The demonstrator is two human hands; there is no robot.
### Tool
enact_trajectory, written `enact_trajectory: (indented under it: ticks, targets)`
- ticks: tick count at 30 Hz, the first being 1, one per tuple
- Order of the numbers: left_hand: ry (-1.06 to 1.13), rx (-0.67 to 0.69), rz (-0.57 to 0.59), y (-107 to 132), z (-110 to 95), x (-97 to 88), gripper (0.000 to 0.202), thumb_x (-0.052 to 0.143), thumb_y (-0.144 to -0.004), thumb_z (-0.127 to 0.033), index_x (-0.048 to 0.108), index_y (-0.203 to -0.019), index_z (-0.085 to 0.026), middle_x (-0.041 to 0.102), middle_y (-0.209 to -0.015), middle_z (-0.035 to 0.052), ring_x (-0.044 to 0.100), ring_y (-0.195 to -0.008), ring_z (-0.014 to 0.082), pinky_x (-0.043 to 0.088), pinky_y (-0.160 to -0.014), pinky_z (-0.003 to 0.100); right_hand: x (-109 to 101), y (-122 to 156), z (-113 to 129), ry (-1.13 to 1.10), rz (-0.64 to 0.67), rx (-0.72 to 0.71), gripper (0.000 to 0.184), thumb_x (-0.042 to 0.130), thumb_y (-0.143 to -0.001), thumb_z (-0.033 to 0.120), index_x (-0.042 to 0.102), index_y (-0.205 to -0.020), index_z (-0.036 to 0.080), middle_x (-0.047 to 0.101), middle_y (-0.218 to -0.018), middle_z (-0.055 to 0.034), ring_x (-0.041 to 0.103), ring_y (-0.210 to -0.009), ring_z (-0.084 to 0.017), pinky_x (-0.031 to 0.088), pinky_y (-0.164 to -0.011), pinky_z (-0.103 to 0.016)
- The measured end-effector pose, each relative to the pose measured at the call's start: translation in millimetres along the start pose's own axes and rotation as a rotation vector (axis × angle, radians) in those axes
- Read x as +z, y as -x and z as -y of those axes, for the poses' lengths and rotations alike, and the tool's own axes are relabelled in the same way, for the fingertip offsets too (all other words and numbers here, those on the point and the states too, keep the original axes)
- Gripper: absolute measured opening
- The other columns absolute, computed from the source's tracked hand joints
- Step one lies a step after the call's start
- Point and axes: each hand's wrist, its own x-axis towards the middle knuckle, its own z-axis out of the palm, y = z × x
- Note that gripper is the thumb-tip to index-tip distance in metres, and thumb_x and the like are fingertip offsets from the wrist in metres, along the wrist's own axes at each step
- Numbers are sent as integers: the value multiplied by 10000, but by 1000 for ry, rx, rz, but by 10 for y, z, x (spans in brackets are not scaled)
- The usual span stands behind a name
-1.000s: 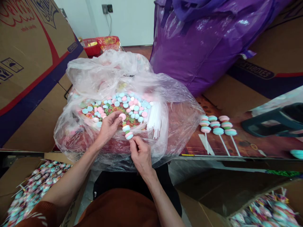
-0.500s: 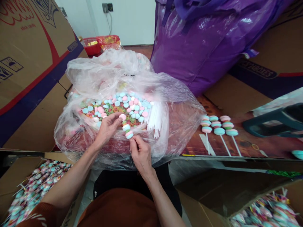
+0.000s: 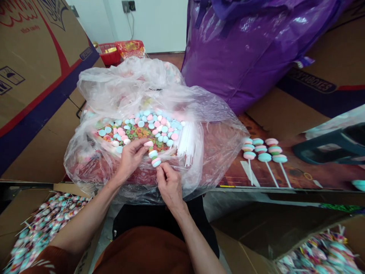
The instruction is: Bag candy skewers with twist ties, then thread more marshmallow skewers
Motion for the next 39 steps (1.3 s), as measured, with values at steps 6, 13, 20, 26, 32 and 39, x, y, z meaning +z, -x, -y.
enact_trajectory:
  ticks: [6, 13, 20, 26, 32, 39]
  targets:
    - [-135, 112, 20, 77, -31, -23, 251, 603, -910, -185, 757, -1107, -171, 765, -1064, 96, 696, -982, 208, 541, -895, 334, 10, -9, 4, 60, 9, -2, 303, 468, -990, 334, 519, -715, 215, 448, -554, 55, 411, -504, -107, 319, -522, -240]
    - [-154, 141, 14, 102, -39, -13, 235, 618, -928, -219, 756, -1114, -175, 769, -1066, 96, 704, -974, 202, 552, -873, 317, 19, -6, 12, 88, 8, -29, 298, 479, -982, 322, 517, -707, 214, 455, -561, 49, 410, -525, -110, 324, -531, -233]
    - [-161, 141, 28, 133, -30, 7, 249, 591, -946, -220, 764, -1123, -196, 781, -1066, 83, 721, -971, 205, 563, -864, 322, 93, -22, 53, 117, -2, -71, 279, 480, -969, 292, 503, -701, 216, 463, -553, 49, 420, -515, -110, 313, -526, -236]
    - [-146, 146, 56, 163, -41, 6, 260, 565, -954, -194, 767, -1117, -212, 775, -1114, 78, 717, -1031, 202, 557, -918, 327, 170, -80, 44, 113, -49, -49, 282, 477, -965, 301, 502, -696, 220, 478, -557, 45, 430, -523, -120, 329, -540, -247]
    - [-103, 122, 33, 213, -15, 7, 275, 552, -964, -230, 752, -1149, -196, 764, -1144, 93, 703, -1074, 212, 551, -956, 351, 152, -108, 60, 68, -33, -51, 313, 474, -971, 297, 479, -668, 219, 476, -552, 48, 442, -523, -115, 339, -559, -249]
    - [-10, 27, -33, 214, -49, -46, 386, 569, -970, -357, 664, -1311, -202, 695, -1315, 106, 650, -1206, 223, 502, -1053, 378, 3, -31, 148, 23, 26, -29, 254, 498, -972, 306, 663, -818, 191, 511, -625, 31, 476, -575, -126, 379, -576, -245]
